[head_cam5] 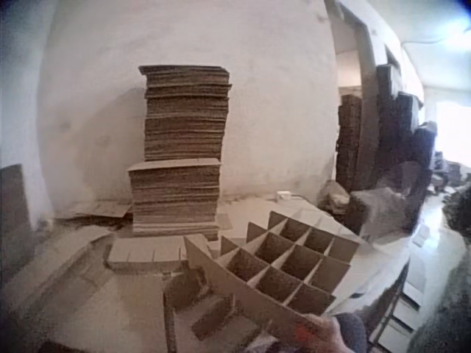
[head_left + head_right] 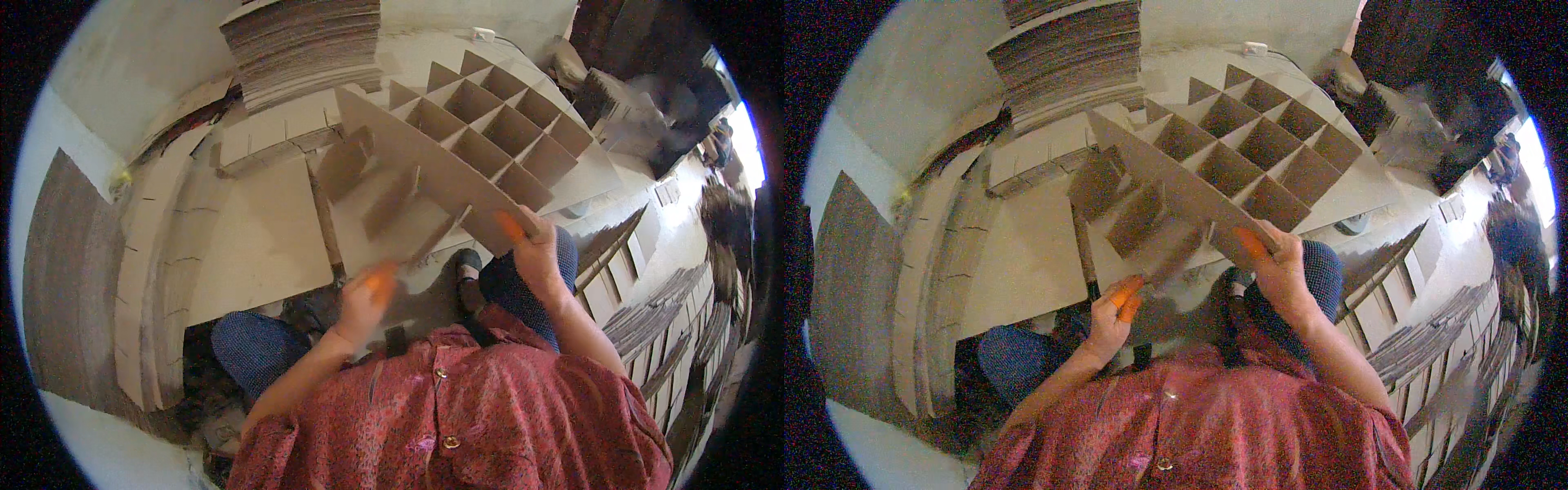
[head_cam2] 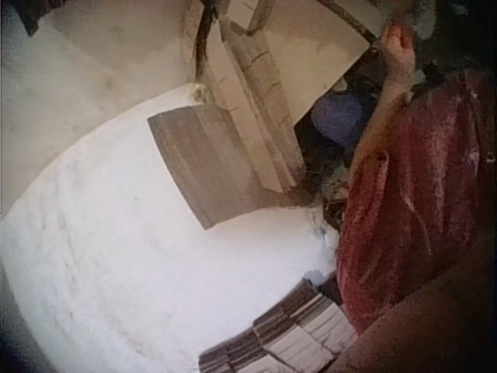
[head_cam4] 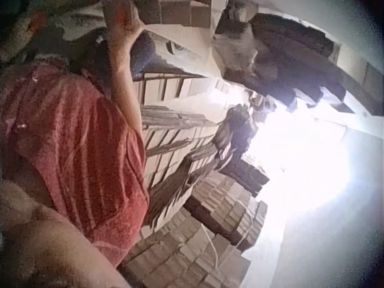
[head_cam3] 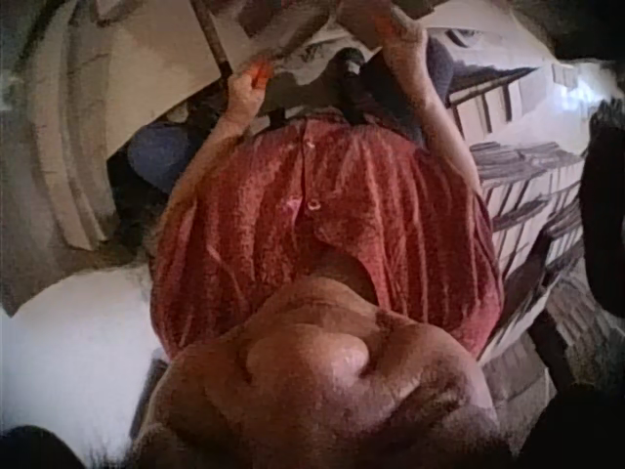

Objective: The person sits on the floor and repeatedly folds flat cardboard sheets along pre-scored lines to form multi-compartment dividers. The person picks up each sheet, folds the internal partitions, and places the finished divider onto a growing stack to the right.

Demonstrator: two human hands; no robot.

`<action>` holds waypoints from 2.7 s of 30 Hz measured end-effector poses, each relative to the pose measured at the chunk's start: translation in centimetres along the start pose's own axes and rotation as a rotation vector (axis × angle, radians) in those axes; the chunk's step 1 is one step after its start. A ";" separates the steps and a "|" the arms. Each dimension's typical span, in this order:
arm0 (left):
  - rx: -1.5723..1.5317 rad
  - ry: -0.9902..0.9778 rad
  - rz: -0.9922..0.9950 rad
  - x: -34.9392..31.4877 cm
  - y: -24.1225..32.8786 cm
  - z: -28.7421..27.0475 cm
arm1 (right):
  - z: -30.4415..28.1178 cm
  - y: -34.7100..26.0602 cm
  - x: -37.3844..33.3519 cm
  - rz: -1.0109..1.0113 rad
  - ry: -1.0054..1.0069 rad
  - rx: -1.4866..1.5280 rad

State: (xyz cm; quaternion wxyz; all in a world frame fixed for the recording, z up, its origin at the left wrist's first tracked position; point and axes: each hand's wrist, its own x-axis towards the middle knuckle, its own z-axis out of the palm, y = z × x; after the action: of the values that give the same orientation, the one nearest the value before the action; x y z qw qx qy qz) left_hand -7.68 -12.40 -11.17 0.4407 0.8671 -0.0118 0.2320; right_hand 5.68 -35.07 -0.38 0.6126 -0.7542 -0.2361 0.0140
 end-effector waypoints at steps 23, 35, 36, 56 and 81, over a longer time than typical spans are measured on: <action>-0.008 0.220 -0.086 0.7 -0.9 -2.1 | -0.9 3.2 -1.7 0.002 0.041 -0.280; -0.166 0.453 -0.179 6.3 -2.7 -3.8 | -2.5 -3.5 -0.4 -0.350 0.016 -0.662; -0.170 0.451 -0.185 7.5 -2.9 -3.9 | -2.2 -4.1 0.4 -0.370 -0.023 -0.688; -0.067 0.278 -0.409 7.9 -4.1 -5.2 | 2.4 -4.8 4.6 -0.314 -0.513 -0.922; -0.665 -0.579 0.154 0.2 6.3 5.2 | 0.7 5.6 -0.6 0.172 0.020 -0.148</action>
State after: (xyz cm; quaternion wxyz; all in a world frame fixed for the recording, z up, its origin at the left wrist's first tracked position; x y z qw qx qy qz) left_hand -6.90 -20.25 -8.94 0.6555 0.7041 -0.2730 -0.0045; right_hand 6.81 -35.44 -5.89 0.5540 -0.8150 -0.1648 0.0415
